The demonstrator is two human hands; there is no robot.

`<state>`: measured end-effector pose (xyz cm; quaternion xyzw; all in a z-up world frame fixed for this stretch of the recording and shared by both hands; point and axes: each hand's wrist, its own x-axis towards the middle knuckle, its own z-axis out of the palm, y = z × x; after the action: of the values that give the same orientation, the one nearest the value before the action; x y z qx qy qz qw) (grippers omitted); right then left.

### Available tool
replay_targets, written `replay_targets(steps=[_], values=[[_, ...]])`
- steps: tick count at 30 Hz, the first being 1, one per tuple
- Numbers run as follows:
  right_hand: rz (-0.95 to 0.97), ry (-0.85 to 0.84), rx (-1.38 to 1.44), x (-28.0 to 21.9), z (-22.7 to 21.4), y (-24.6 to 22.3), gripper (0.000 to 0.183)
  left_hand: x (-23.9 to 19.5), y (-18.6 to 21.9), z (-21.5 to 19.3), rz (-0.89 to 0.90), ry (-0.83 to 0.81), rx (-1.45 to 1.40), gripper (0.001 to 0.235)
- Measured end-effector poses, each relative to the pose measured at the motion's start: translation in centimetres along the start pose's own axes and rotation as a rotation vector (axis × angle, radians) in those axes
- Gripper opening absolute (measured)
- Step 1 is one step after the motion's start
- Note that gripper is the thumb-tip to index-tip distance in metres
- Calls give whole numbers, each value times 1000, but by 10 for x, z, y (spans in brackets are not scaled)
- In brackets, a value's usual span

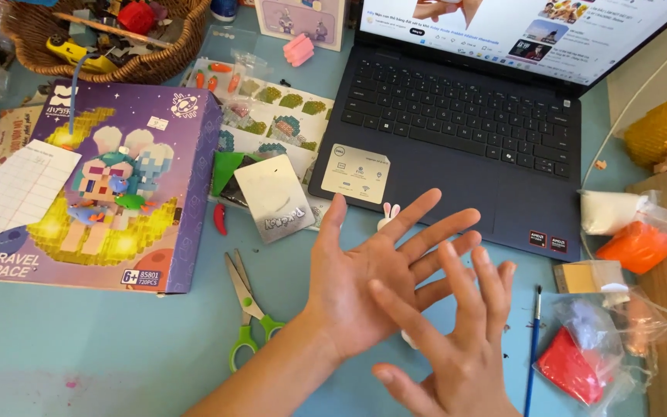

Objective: The person shapes small pieces of orange and white clay on a blue desk using their hands and a pencil. They roll the clay between their palms, use the pencil to carve details, and use a card to flatten the clay. They also open a bag of green clay.

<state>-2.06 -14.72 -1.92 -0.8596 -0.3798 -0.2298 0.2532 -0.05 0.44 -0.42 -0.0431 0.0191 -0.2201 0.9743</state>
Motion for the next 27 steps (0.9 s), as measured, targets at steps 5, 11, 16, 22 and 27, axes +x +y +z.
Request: replay_targets(steps=[5, 11, 16, 22, 27], values=[[193, 89, 73, 2, -14, 11, 56, 0, -3, 2, 22, 15, -118, 87], [267, 215, 45, 5, -18, 11, 19, 1, -7, 1, 50, 14, -67, 86], [308, 136, -19, 13, -12, -8, 13, 3, -12, 3, 139, 77, 109, 84], [329, 145, 32, 10, -2, -7, 15, 3, -21, 14, 199, 239, 370, 82], [406, 140, 142, 10, -1, -11, 16, 2, -26, 12, 338, 216, 467, 73]])
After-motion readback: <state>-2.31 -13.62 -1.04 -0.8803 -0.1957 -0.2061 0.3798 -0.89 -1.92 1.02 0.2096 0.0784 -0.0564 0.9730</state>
